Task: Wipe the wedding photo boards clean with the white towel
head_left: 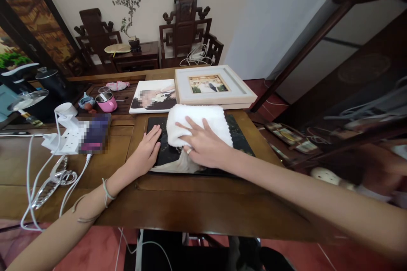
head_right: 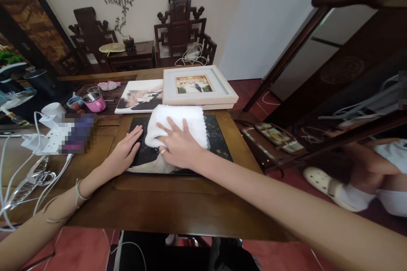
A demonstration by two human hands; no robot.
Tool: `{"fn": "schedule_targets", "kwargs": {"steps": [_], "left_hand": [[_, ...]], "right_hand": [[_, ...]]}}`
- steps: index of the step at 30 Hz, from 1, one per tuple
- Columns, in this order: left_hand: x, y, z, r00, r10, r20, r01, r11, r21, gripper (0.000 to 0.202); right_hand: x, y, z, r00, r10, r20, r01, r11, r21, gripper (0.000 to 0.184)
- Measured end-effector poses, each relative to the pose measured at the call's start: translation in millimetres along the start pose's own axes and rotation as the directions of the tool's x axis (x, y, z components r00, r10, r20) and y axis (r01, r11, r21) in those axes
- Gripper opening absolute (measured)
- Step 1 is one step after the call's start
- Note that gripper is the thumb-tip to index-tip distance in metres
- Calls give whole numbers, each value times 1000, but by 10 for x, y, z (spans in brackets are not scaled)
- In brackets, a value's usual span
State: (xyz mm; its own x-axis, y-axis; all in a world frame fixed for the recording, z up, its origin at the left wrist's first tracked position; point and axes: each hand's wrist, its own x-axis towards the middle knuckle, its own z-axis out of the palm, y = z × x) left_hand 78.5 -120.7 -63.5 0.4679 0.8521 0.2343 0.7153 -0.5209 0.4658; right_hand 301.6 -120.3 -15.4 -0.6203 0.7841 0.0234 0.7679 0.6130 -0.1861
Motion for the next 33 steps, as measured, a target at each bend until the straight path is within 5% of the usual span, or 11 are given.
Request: {"fn": "schedule_targets", "kwargs": {"steps": [6,10,17,21,24,28,33], "left_hand": [[0,-6,-6,1000,-13,-10,13,999,-41,47],[-1,-8,-7,1000,-1,9,1,1000,-1,47],[8,63,-49,998,-24,-50,21,998,-53,46],[31,112,-105,974,-33,-226,-1,989,-150,43],[33,142,-144,952,-36,-305,-28,979,-204,45],[17,161,-160,955,-44,-293,-17,979,-202,48],[-6,146,-100,986,-33,-166,14,994,-111,49]], "right_hand": [[-510,-461,13,980,-183,79,172,976,132,35],[-687,-475,-32,970,-220,108,200,965,167,32],[-395,38,-45,999,-52,14,51,999,13,34],[-187,-23,-11,1000,13,-21,-13,1000,0,37],[-162,-228,1,991,-130,24,128,989,73,38],[-324,-368,12,910,-415,26,400,891,215,39],[-575,-126,47,909,-414,-51,413,873,258,31]]}}
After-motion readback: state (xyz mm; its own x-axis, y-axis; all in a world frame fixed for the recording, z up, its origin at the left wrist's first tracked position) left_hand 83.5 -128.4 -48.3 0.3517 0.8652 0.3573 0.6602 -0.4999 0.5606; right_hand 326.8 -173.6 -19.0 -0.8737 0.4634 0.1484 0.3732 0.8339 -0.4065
